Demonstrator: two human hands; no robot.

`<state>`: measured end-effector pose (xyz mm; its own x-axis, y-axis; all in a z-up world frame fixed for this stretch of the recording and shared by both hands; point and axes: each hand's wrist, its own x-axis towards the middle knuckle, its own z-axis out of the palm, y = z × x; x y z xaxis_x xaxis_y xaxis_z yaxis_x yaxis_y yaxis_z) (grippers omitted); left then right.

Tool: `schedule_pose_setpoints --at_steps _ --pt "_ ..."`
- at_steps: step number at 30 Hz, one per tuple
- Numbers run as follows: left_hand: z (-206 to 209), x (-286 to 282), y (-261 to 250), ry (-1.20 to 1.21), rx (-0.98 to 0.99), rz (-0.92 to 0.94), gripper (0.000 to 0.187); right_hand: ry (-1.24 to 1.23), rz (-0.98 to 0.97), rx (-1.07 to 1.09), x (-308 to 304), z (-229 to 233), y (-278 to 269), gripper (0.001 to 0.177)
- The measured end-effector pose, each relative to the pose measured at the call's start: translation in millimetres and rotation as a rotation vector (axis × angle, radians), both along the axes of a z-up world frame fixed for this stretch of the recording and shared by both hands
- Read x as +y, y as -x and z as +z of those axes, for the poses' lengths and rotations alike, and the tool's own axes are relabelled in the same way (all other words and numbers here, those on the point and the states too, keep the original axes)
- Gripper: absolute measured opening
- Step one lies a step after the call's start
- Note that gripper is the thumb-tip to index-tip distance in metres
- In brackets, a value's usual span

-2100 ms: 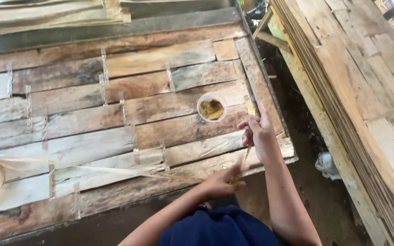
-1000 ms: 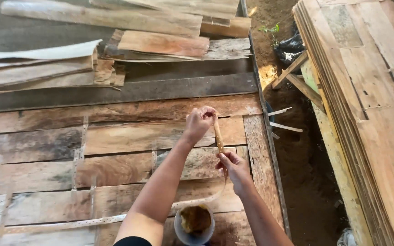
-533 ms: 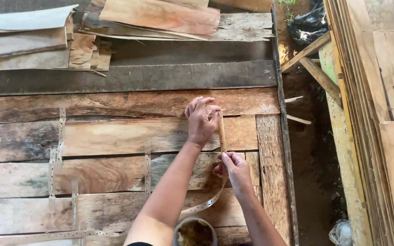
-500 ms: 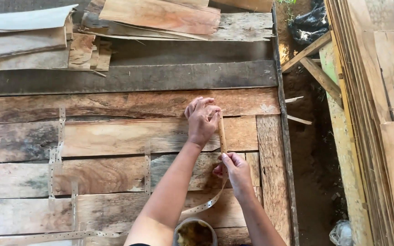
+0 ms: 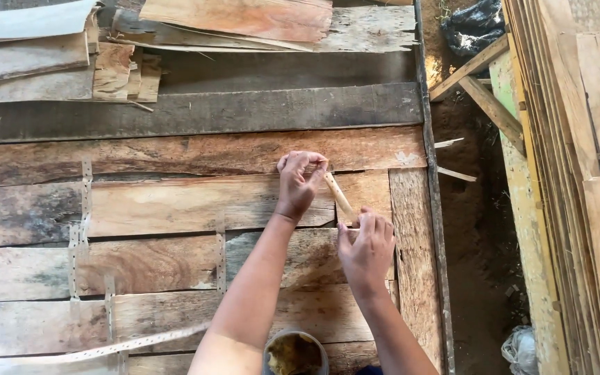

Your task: The person applies a brown paste from a plastic cup onto a perforated wooden strip and presses it onto a wooden surface. The person repeats this process multiple times, applying the paste and adhering the strip to different sections of the wooden surface.

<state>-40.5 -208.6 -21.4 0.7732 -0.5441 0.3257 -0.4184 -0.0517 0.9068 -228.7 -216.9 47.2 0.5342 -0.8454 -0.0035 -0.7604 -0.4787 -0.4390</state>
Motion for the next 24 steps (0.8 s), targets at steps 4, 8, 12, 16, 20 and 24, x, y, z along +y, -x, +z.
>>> schedule_pose_setpoints --at_steps 4,8,12,16,20,24 --pt "-8.4 -6.0 0.3 0.008 -0.099 0.034 0.014 0.158 0.023 0.035 -9.0 -50.4 6.1 0.038" --pt "-15.1 -7.8 1.5 -0.021 -0.172 0.059 0.015 0.112 0.004 0.019 -7.4 -52.8 9.0 0.035" --pt "-11.4 -9.4 1.0 -0.083 -0.213 0.078 0.012 -0.016 0.046 -0.349 4.0 -21.8 18.2 0.023" --pt "-10.6 -11.2 5.9 -0.262 -0.199 0.053 0.009 -0.812 -0.220 -0.580 22.9 25.9 6.4 0.026" --pt "-5.1 -10.4 6.0 -0.343 -0.255 0.067 0.008 -1.069 -0.370 -0.635 13.3 -13.1 12.1 0.022" --pt "-0.9 -11.3 8.2 -0.383 -0.298 0.076 0.011 -1.115 -0.397 -0.625 8.1 -32.3 14.0 0.020"
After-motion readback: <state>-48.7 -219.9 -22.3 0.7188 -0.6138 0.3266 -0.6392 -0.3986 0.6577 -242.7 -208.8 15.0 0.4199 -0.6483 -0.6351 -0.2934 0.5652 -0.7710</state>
